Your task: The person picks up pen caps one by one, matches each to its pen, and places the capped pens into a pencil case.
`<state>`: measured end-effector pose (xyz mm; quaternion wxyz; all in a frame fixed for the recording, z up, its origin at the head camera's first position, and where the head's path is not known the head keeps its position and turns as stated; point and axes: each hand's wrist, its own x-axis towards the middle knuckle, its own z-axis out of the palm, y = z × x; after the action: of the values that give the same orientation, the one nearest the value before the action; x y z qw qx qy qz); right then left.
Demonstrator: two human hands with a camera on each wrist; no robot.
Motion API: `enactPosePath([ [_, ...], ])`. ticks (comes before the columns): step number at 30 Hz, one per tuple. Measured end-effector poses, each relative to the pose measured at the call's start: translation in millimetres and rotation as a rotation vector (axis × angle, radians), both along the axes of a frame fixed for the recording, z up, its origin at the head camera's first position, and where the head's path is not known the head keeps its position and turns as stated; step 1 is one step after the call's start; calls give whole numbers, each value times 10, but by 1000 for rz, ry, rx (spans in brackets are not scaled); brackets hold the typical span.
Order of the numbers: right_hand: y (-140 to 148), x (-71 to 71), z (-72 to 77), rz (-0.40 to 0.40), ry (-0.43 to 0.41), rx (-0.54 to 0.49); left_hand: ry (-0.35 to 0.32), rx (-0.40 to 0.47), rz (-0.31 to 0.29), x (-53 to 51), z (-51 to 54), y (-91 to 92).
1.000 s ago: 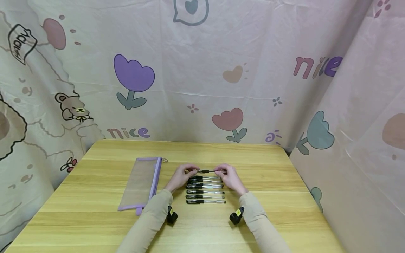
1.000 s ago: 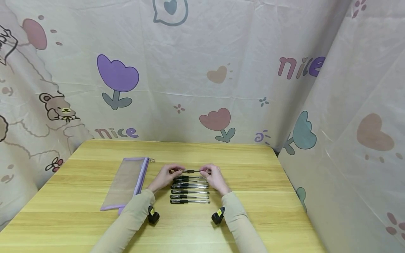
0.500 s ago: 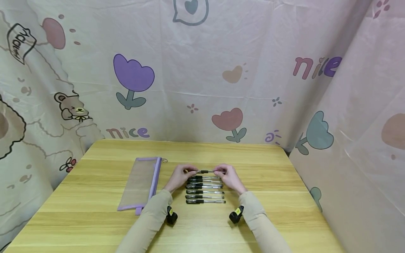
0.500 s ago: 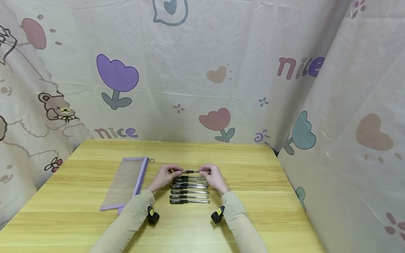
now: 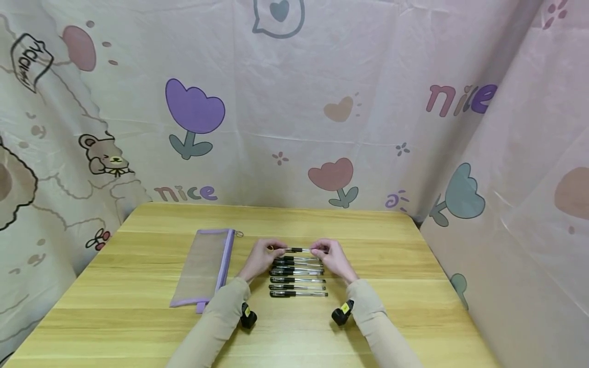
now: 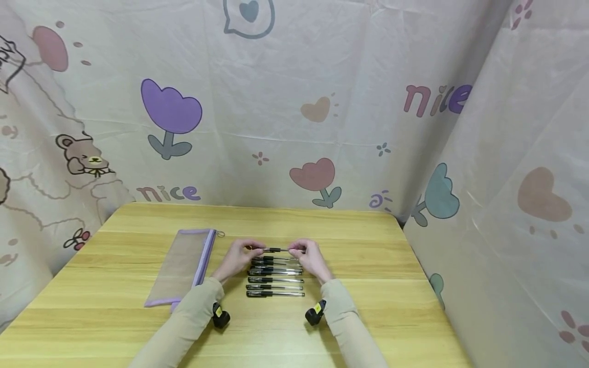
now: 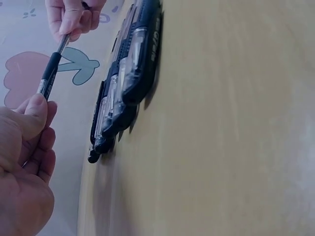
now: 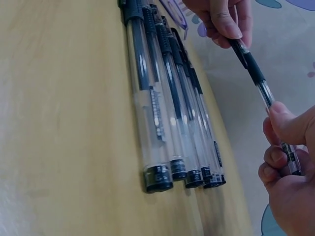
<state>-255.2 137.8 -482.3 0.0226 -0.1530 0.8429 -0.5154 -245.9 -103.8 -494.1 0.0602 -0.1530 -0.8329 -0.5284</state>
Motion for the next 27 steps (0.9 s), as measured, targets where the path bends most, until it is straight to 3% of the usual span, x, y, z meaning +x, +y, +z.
enactPosePath([
  [5,45,-6,-33,44,23,-4,25,-13,-18,19,-1,-9],
  [10,118,-35,-70,89,32,-28,-10,-11,8,9,28,-23],
  [20,220,-104,-128,-99,94,20,-62,-15,108,-45,-26,-84],
  [24,224,-131,-148,-123,116,78,-89,-22,146,-76,-69,-81],
  [27,223,-155,-172,-121,135,133,-92,-82,186,-86,-89,-74],
])
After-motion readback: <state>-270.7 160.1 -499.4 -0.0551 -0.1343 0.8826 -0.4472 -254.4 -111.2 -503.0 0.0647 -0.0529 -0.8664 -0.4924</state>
